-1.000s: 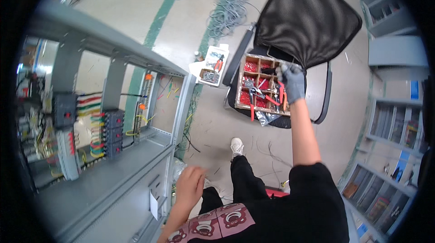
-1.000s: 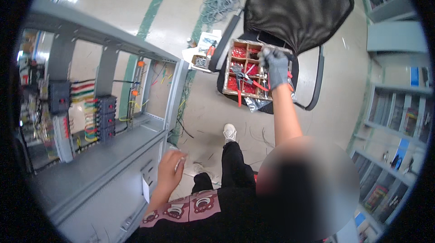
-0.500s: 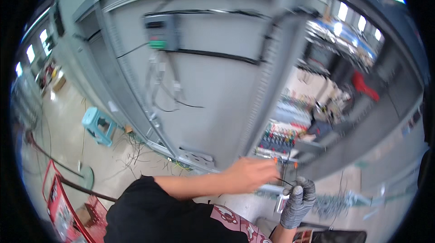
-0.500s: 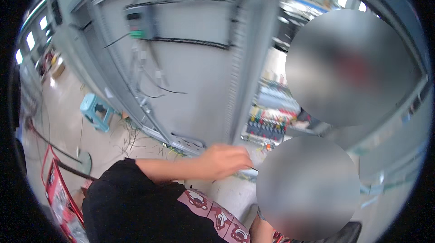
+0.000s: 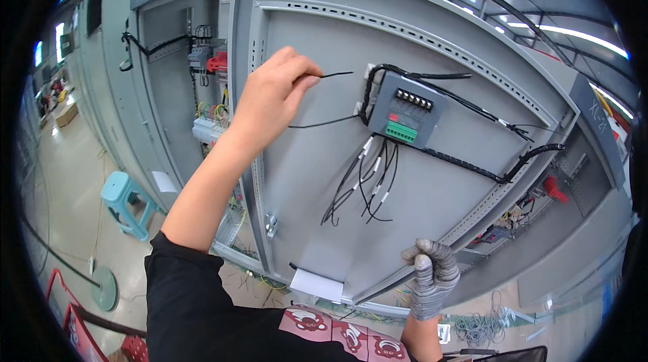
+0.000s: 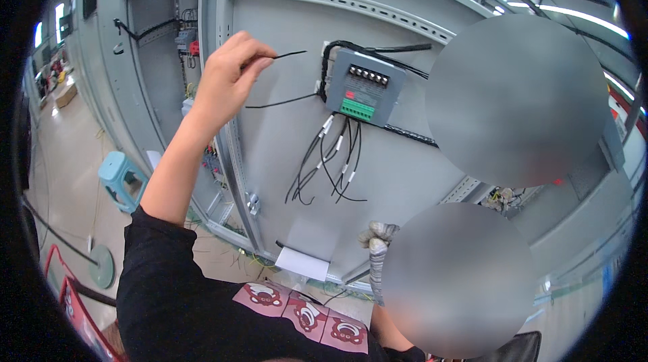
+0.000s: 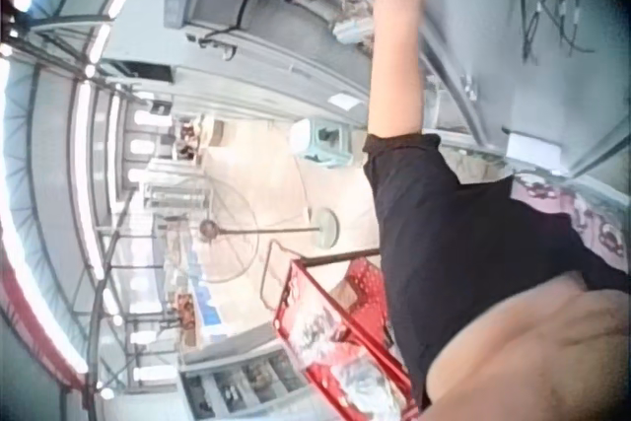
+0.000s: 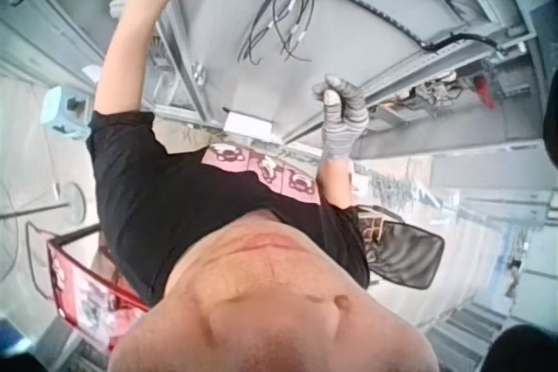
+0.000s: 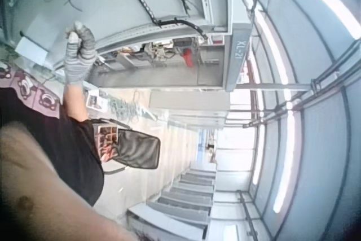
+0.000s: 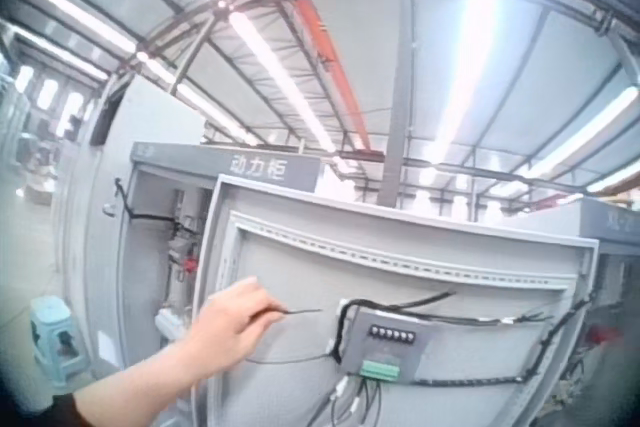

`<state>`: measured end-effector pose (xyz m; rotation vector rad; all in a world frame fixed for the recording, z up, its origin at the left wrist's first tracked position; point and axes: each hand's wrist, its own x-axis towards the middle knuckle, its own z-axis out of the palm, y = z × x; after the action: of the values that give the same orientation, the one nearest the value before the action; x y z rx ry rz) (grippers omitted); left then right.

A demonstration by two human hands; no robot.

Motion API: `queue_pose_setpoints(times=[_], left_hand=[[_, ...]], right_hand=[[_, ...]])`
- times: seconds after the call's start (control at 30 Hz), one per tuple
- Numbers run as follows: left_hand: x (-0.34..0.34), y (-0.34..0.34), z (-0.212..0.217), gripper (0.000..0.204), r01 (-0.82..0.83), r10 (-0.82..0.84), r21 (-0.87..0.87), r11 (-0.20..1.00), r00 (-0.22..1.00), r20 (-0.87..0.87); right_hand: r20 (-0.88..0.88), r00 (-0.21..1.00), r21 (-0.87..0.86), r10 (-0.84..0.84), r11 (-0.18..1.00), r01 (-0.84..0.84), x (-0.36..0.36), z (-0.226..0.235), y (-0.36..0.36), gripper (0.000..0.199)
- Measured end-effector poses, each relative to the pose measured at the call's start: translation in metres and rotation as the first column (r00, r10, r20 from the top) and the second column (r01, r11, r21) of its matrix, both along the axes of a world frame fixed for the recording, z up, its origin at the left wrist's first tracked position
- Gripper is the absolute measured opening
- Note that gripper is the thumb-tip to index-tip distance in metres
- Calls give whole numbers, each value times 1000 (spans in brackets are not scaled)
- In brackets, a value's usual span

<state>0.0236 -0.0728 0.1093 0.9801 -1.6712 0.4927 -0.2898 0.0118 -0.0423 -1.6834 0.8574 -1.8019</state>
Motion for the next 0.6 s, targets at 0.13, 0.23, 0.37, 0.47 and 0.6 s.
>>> queue_pose_setpoints(times=[0.13,0.23,0.37,0.47,0.6], left_hand=[[7,-28,8,5,125,-126,33,992,991,34],[7,-37,15,6,149,-153,56,987,985,81],[5,-44,17,6,129,-136,67,989,983,120],[-4,-45,20,5,117,-124,69,991,986,115],[-11,-51,24,5,97,-102,48,994,986,128]], right_hand=[[-32,999,-27,-40,999,39,33,5,6,23],[-55,998,-49,-35,998,32,43,8,9,22],[-94,995,-37,-29,999,25,48,18,19,19],[-129,991,-72,-24,997,15,44,18,20,18],[-164,985,-169,-50,985,22,39,28,13,14]])
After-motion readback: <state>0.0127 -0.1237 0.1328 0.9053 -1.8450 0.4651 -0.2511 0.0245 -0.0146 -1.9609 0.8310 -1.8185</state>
